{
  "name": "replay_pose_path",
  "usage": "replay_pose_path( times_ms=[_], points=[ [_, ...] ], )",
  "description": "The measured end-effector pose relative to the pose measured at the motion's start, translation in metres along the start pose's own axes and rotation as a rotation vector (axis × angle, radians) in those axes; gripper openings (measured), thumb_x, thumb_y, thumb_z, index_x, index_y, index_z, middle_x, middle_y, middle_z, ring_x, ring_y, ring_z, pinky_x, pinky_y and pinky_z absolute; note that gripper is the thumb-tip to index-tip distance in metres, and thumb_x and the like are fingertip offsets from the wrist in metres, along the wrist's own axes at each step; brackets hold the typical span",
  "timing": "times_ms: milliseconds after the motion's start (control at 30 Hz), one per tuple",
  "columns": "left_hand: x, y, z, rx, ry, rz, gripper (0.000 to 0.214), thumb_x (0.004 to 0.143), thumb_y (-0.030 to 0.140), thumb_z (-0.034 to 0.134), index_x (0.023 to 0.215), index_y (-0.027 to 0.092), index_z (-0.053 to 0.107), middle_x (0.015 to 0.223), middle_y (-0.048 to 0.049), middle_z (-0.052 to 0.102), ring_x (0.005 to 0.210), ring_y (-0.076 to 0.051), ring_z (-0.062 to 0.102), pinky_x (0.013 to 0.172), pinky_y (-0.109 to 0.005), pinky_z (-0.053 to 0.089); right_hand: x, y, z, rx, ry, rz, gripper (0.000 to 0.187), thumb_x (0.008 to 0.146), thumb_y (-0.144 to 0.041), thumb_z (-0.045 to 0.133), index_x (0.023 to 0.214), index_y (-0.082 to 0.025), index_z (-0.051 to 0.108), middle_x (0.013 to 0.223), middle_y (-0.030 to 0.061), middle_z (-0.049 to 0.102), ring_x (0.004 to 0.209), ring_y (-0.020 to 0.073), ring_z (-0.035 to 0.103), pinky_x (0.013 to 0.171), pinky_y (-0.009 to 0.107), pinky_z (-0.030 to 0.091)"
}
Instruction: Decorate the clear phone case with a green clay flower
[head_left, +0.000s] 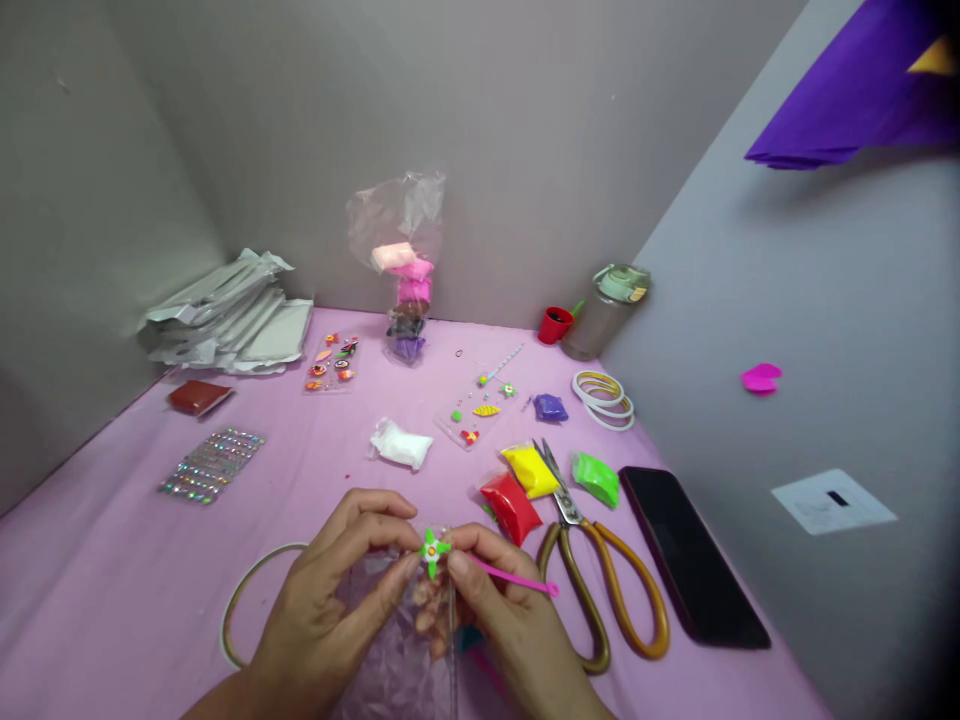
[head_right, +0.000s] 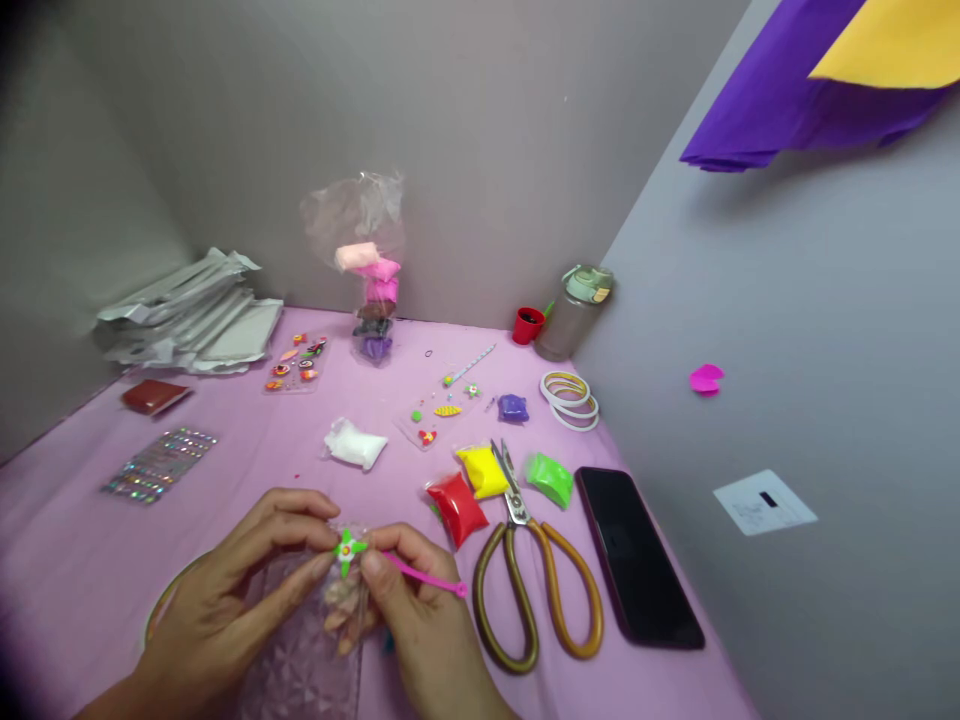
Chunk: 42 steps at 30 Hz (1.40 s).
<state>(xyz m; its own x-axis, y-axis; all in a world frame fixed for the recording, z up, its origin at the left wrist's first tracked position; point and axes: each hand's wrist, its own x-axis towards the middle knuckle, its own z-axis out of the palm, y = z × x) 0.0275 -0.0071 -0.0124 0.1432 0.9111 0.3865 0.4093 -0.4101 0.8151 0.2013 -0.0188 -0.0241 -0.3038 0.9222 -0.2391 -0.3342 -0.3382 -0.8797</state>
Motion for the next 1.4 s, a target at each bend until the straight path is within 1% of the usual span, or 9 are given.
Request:
replay_pose_path(
  times_ms=[133,267,467,567,800,933,1100,1267,1400],
  points=[
    [-0.0006,0.0003,-0.0001,-0.002,-0.002,-0.009,0.015,0.088,0.014,0.062,0.087,0.026,0.071,0.099,-0.0041,0.069,0.096,-0.018,0.069,0.081,-0.023,0.053,-0.0002,-0.0010,0.0006,-0.001,0.009,-0.002,0.042,0.084,-0.057,0.072,0.087,-0.016,0.064,0.066,0.0020,0.068,0.054,0.0110,0.060,0.056,0.022,0.050],
    [0.0006,0.0017,-0.0012,0.008,-0.018,-0.033,0.014,0.088,0.016,0.063,0.085,0.025,0.072,0.098,-0.0052,0.070,0.094,-0.019,0.069,0.081,-0.025,0.054,-0.0001,-0.0019,0.0010,-0.006,0.006,0.006,0.042,0.085,-0.057,0.071,0.088,-0.016,0.064,0.065,0.0018,0.067,0.055,0.0108,0.060,0.057,0.022,0.051],
    [0.0006,0.0025,-0.0006,-0.002,0.004,-0.017,0.015,0.087,0.015,0.062,0.085,0.026,0.072,0.095,-0.0048,0.071,0.093,-0.019,0.070,0.080,-0.025,0.054,0.0001,-0.0020,0.0011,0.013,-0.002,-0.007,0.040,0.084,-0.056,0.073,0.088,-0.017,0.064,0.064,0.0000,0.065,0.055,0.0104,0.059,0.055,0.021,0.050],
    [0.0003,0.0026,0.0004,0.000,0.014,-0.016,0.015,0.087,0.014,0.063,0.084,0.026,0.072,0.095,-0.0045,0.071,0.093,-0.019,0.070,0.080,-0.025,0.054,0.0004,-0.0010,0.0006,0.021,-0.007,0.003,0.041,0.086,-0.056,0.072,0.091,-0.016,0.064,0.065,0.0008,0.066,0.055,0.0102,0.060,0.056,0.021,0.050],
    [0.0004,0.0019,0.0006,-0.002,0.029,-0.008,0.016,0.086,0.013,0.063,0.084,0.026,0.072,0.095,-0.0038,0.070,0.092,-0.018,0.070,0.080,-0.024,0.054,-0.0002,-0.0016,0.0007,0.020,-0.007,-0.008,0.041,0.085,-0.055,0.072,0.089,-0.015,0.064,0.066,0.0016,0.067,0.054,0.0104,0.060,0.056,0.022,0.051],
    [0.0010,0.0031,0.0005,-0.010,0.033,-0.010,0.015,0.085,0.013,0.063,0.083,0.025,0.072,0.095,-0.0045,0.071,0.093,-0.019,0.070,0.080,-0.025,0.054,-0.0005,0.0000,0.0003,0.026,-0.002,0.014,0.043,0.084,-0.057,0.072,0.092,-0.015,0.065,0.067,0.0020,0.068,0.053,0.0104,0.060,0.056,0.023,0.051],
    [0.0039,0.0051,0.0021,-0.074,0.053,-0.031,0.014,0.085,0.013,0.063,0.083,0.024,0.071,0.090,-0.0034,0.070,0.088,-0.018,0.070,0.074,-0.022,0.055,-0.0003,-0.0014,0.0001,0.020,0.003,0.018,0.044,0.083,-0.058,0.073,0.093,-0.016,0.066,0.069,0.0010,0.066,0.054,0.0104,0.059,0.056,0.023,0.050],
    [0.0027,0.0025,0.0023,-0.063,0.032,-0.025,0.015,0.087,0.013,0.063,0.085,0.025,0.071,0.093,-0.0035,0.070,0.092,-0.018,0.069,0.079,-0.023,0.054,-0.0004,-0.0017,0.0002,0.009,0.011,0.012,0.043,0.084,-0.057,0.073,0.092,-0.016,0.066,0.067,0.0002,0.064,0.055,0.0108,0.060,0.056,0.022,0.049],
    [0.0008,0.0009,0.0007,-0.035,0.019,-0.015,0.015,0.087,0.013,0.063,0.084,0.025,0.072,0.095,-0.0041,0.070,0.094,-0.019,0.069,0.080,-0.025,0.054,-0.0003,-0.0004,-0.0002,-0.001,-0.002,-0.010,0.037,0.087,-0.053,0.071,0.088,-0.016,0.065,0.066,0.0005,0.065,0.054,0.0097,0.059,0.056,0.021,0.048]
  ],
)
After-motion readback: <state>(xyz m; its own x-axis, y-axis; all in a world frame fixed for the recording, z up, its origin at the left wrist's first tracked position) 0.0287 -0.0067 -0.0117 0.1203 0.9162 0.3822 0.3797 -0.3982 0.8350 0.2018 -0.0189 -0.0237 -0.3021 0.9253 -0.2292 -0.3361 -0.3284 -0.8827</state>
